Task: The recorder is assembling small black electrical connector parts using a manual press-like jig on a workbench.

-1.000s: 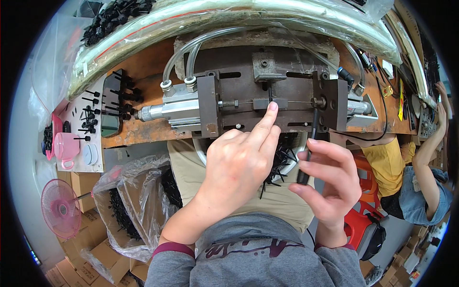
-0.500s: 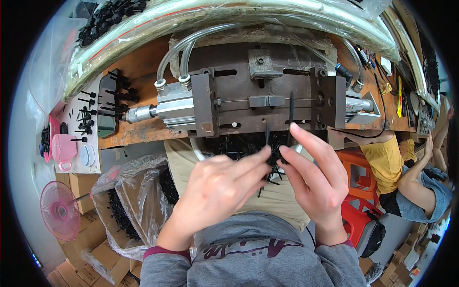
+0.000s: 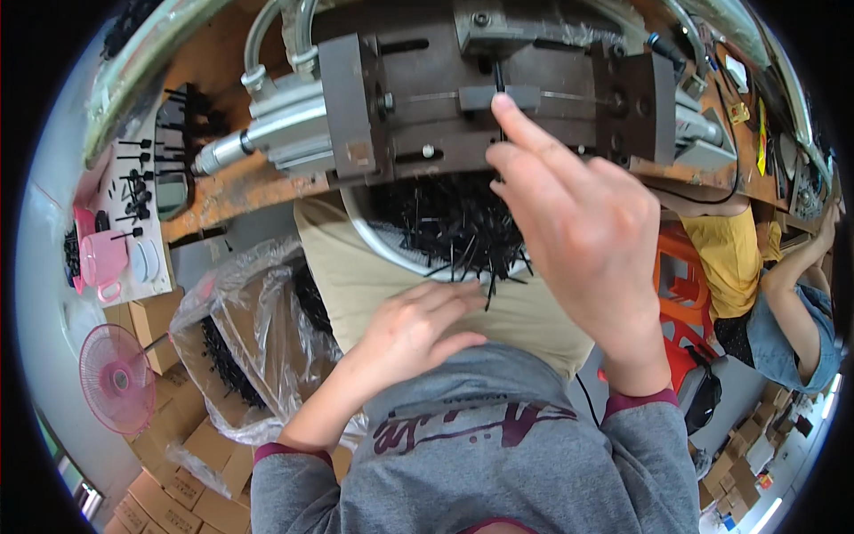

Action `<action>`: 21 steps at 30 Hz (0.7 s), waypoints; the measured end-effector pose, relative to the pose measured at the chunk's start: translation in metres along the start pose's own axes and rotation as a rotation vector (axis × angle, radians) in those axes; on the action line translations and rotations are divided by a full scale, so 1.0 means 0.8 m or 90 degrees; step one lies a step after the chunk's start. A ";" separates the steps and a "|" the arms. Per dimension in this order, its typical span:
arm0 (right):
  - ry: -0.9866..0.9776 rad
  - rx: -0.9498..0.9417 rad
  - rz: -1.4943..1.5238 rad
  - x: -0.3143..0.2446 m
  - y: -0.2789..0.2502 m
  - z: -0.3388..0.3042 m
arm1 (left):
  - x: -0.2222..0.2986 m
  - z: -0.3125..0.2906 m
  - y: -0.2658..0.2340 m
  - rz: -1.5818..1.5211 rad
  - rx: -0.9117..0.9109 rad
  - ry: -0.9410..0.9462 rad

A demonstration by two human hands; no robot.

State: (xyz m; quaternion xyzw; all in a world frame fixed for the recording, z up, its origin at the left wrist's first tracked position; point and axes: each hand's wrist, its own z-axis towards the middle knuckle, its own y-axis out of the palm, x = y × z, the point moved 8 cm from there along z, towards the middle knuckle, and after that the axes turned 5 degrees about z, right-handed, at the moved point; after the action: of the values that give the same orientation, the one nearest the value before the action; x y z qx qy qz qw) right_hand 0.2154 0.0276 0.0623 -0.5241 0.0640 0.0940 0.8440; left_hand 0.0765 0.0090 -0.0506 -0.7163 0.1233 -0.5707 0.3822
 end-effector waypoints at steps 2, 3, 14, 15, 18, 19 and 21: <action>0.005 -0.010 0.012 0.003 0.002 -0.001 | 0.011 -0.011 0.035 -0.144 -0.099 0.029; 0.007 -0.007 0.016 0.004 0.003 -0.002 | 0.020 -0.016 0.049 -0.203 -0.133 0.056; -0.016 0.082 0.110 -0.005 0.000 -0.002 | 0.026 -0.028 0.101 -0.366 -0.168 0.077; -0.005 0.066 0.140 -0.004 -0.003 0.002 | 0.024 -0.026 0.099 -0.367 -0.158 0.067; 0.023 0.037 0.287 0.004 -0.005 -0.002 | 0.003 -0.020 0.086 -0.158 -0.067 0.047; -0.013 0.055 0.309 0.007 -0.002 -0.013 | -0.010 -0.020 0.074 -0.121 0.008 0.042; -0.063 0.033 0.362 0.008 0.007 -0.035 | -0.038 -0.022 0.051 -0.170 0.105 -0.071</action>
State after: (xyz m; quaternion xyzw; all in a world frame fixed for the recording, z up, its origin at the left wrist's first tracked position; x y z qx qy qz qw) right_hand 0.2200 0.0053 0.0437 -0.4583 0.1691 0.3505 0.7991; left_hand 0.0615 -0.0072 -0.1000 -0.7228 -0.0417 -0.5842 0.3668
